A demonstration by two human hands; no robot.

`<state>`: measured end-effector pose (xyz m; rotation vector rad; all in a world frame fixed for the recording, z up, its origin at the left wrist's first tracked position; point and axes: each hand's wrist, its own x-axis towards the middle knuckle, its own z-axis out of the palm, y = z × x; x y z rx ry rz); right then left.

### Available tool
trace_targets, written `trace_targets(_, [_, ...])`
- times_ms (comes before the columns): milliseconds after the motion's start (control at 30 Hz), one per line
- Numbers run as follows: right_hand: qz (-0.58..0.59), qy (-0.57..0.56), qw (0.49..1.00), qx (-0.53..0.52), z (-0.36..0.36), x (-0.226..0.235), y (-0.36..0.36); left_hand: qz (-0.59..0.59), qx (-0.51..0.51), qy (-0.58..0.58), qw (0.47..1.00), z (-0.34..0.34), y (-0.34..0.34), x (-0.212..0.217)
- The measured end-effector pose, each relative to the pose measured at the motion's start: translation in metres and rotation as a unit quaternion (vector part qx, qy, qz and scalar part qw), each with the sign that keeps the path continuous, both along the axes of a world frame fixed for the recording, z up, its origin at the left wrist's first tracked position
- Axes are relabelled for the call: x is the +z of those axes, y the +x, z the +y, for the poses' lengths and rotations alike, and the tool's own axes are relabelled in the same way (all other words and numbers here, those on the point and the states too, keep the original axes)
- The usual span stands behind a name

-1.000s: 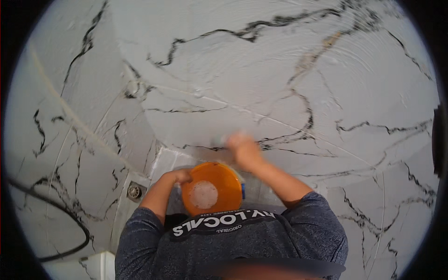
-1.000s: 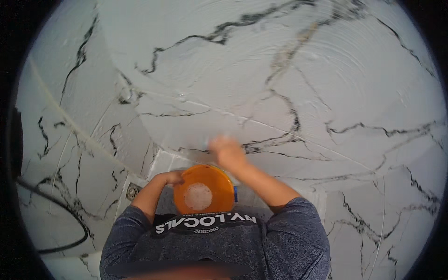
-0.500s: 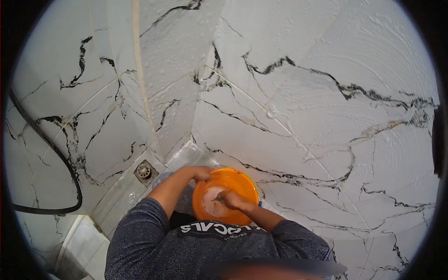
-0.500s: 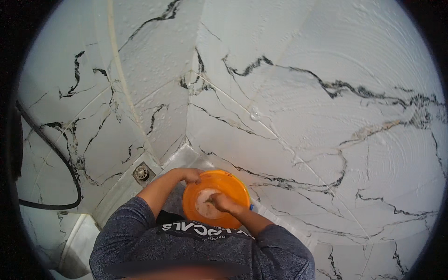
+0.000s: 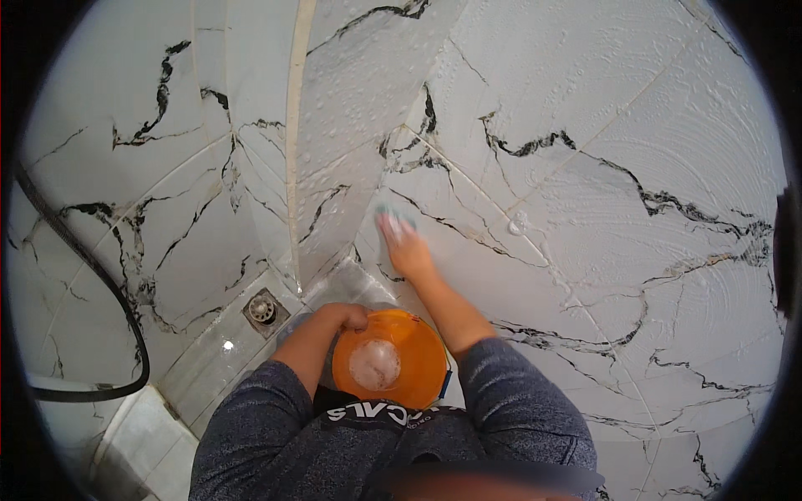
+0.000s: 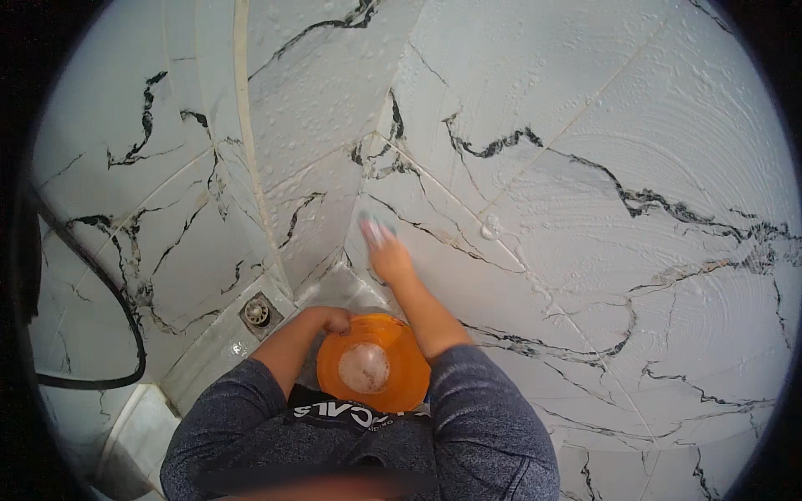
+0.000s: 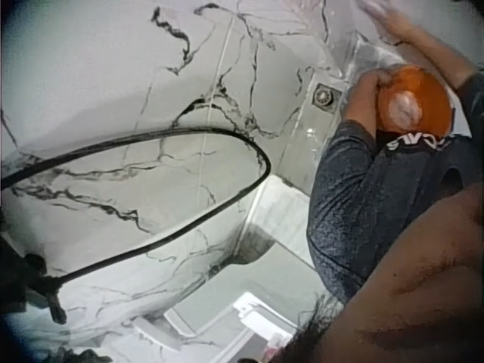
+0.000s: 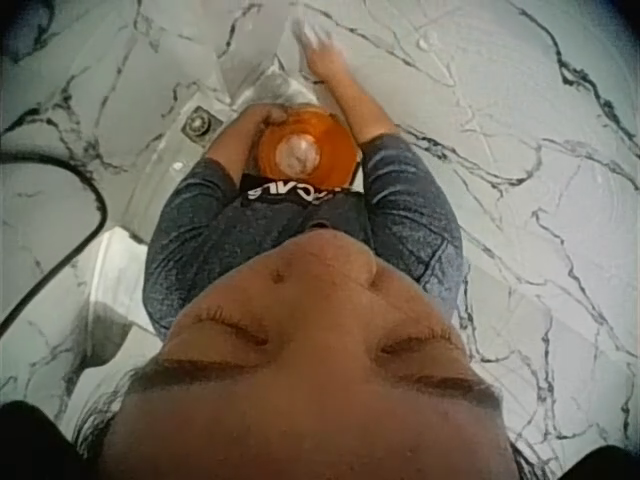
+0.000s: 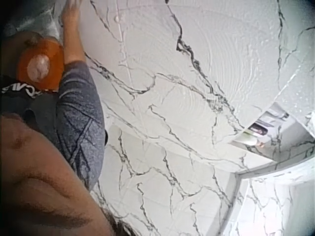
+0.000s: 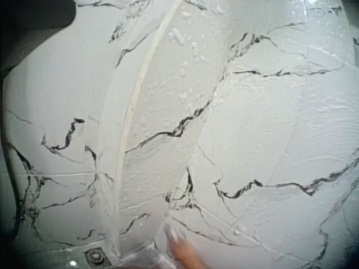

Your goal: Cleaning the tiled bathroom/shower wall using a sponge and soapy water from a bucket.

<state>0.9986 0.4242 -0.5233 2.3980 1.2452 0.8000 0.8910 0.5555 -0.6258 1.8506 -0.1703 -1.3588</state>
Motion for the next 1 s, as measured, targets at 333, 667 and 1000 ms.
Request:
trace_targets(333, [-0.244, 0.275, 0.908, -0.199, -0.052, 0.146, -0.038, 0.051, 0.021, -0.02, 0.998, 0.012, -0.007, 0.004])
trace_targets(667, [-0.214, 0.168, 0.931, -0.245, -0.192, 0.067, -0.092, -0.048, 0.072, -0.051, 0.995, 0.016, -0.01, -0.025])
trace_targets(1000, [-0.225, 0.159, 0.91, -0.308, -0.164, 0.054, -0.084, 0.028, 0.133, -0.059, 0.989, -0.008, 0.001, -0.019])
